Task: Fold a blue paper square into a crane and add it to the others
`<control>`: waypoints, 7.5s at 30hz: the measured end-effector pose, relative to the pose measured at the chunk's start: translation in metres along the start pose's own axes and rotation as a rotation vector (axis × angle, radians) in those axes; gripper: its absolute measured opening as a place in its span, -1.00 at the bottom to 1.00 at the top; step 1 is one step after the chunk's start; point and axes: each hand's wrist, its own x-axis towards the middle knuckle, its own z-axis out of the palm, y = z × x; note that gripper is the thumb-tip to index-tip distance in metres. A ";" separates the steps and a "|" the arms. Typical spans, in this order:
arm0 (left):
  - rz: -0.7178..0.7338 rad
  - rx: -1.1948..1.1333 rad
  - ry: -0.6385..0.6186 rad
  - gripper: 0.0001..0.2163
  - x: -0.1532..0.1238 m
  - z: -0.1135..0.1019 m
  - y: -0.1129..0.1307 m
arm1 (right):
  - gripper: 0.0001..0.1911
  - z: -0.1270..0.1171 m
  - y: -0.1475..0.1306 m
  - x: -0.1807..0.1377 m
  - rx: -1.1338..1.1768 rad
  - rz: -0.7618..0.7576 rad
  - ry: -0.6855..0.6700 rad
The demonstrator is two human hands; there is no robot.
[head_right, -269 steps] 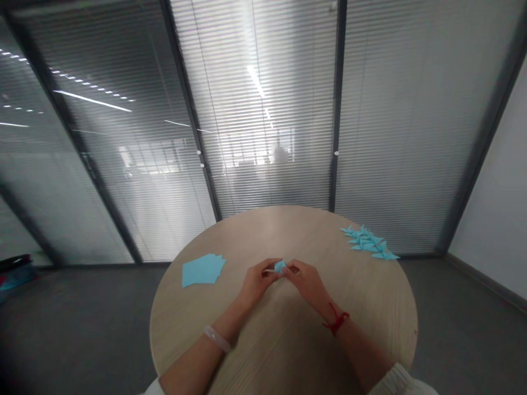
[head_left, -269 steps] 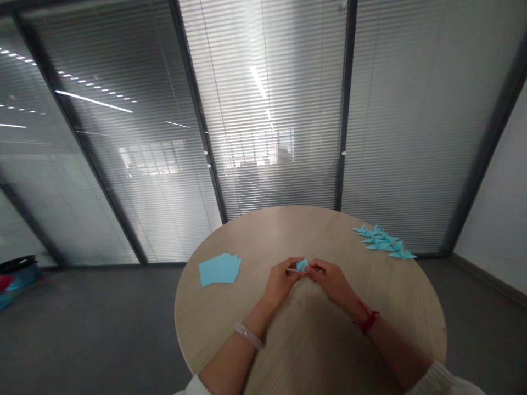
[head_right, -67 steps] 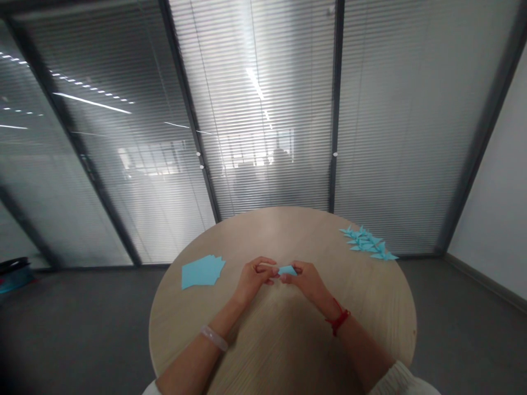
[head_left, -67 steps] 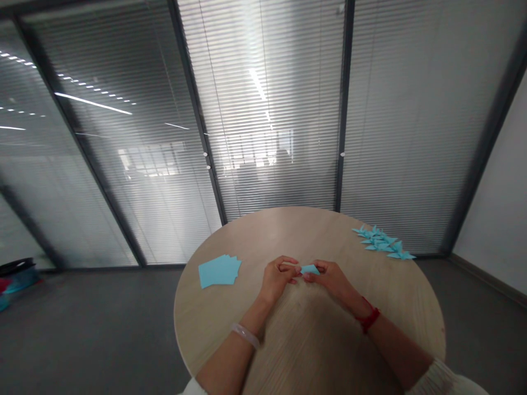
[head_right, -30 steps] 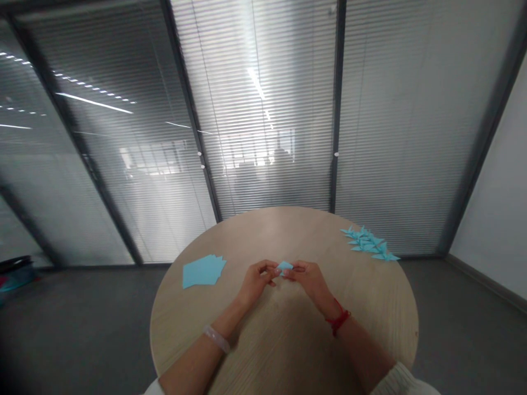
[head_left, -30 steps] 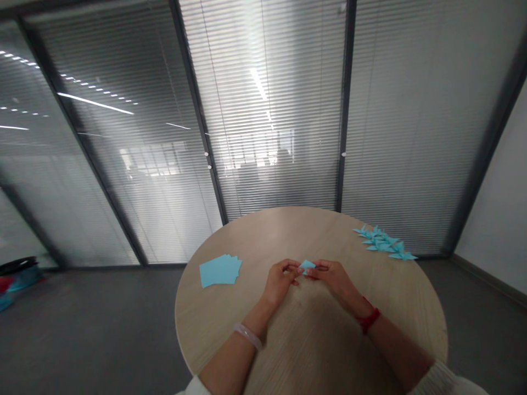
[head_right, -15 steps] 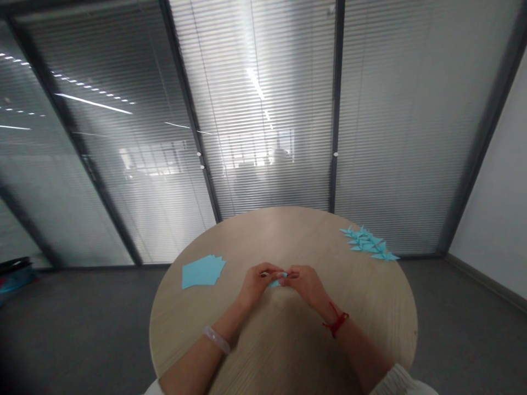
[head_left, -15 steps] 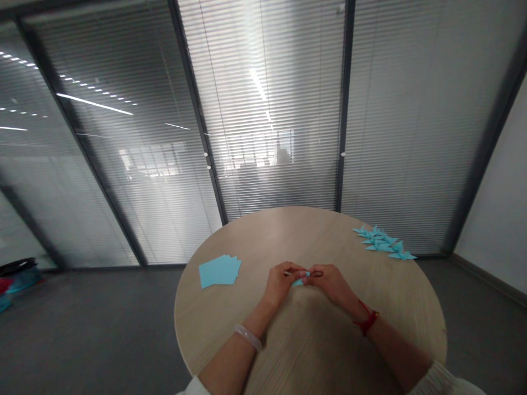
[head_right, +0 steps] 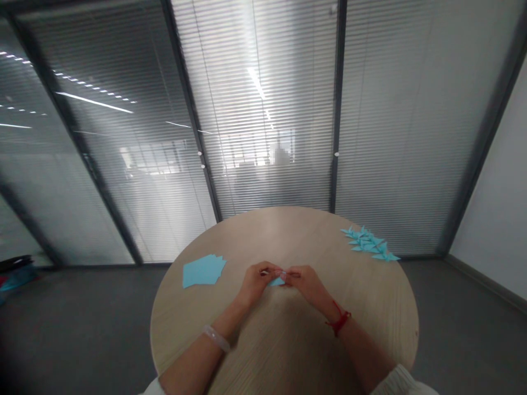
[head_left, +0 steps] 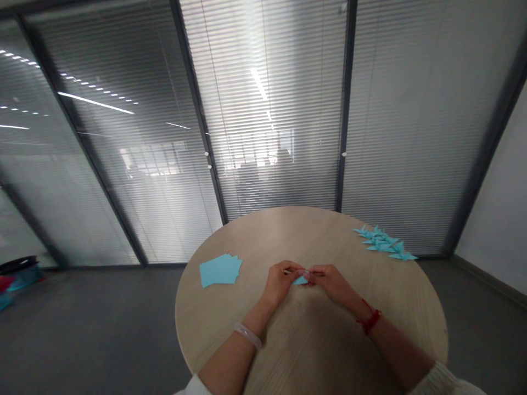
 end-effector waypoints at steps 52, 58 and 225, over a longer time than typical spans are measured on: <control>-0.151 -0.332 -0.230 -0.56 0.001 0.008 -0.018 | -0.73 -0.001 -0.001 0.000 -0.081 -0.054 0.228; -0.122 -0.263 -0.306 -0.57 -0.001 0.007 -0.015 | -0.71 -0.001 -0.004 -0.001 -0.109 -0.050 0.208; -0.224 -0.585 0.079 -0.48 -0.003 0.009 -0.001 | -0.68 0.007 -0.005 -0.001 0.233 0.065 0.225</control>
